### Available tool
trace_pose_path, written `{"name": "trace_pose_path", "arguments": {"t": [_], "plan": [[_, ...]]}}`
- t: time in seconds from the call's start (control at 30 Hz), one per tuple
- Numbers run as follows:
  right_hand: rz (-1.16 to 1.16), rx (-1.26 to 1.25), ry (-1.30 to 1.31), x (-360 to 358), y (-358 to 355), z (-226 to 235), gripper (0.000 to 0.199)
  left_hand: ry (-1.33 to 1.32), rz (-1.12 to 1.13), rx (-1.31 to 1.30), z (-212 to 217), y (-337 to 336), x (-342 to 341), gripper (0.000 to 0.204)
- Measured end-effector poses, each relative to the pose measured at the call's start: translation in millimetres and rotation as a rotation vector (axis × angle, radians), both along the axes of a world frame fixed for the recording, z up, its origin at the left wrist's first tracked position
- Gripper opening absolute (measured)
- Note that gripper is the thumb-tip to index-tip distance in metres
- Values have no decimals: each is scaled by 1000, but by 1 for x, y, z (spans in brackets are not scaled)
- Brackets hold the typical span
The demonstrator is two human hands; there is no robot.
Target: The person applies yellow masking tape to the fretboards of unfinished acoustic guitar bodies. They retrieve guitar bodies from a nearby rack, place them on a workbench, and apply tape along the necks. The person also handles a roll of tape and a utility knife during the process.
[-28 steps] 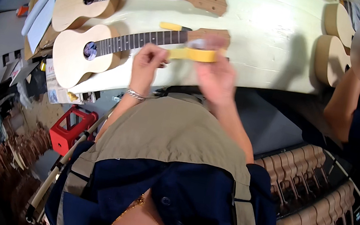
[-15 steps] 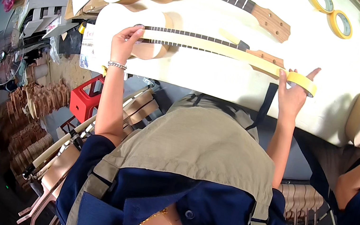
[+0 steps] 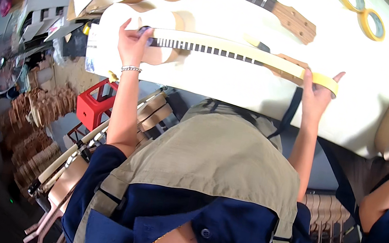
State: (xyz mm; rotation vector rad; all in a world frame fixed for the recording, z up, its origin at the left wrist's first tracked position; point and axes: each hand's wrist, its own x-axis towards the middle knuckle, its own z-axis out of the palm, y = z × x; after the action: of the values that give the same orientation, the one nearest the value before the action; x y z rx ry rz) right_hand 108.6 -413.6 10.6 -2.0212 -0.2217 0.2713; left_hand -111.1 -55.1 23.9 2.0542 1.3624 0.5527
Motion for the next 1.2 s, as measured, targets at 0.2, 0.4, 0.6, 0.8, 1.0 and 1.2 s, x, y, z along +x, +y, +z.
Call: {"name": "trace_pose_path", "arguments": {"t": [0.2,0.4,0.6,0.8,1.0,1.2], "plan": [[31,-111,-68,10,-15,-33,96,308,-491,503,-14,-35,-13,53],[-70,-184,-41,-3,2,-2,97,611,-530,597,-8,-65,0,70],[-91,-203,-134,-8,8,-16,91,225,-981,221,-12,-190,91,65],[-8,-237,-355,-19,4,-30,79,222,-1196,25,-11,-127,173,19],[-52,-178,-286,-27,8,-35,77,672,-1477,309,-12,-114,204,9],[-117,-93,-230,-27,9,-36,74,-14,-809,-201,31,-141,136,25]]}}
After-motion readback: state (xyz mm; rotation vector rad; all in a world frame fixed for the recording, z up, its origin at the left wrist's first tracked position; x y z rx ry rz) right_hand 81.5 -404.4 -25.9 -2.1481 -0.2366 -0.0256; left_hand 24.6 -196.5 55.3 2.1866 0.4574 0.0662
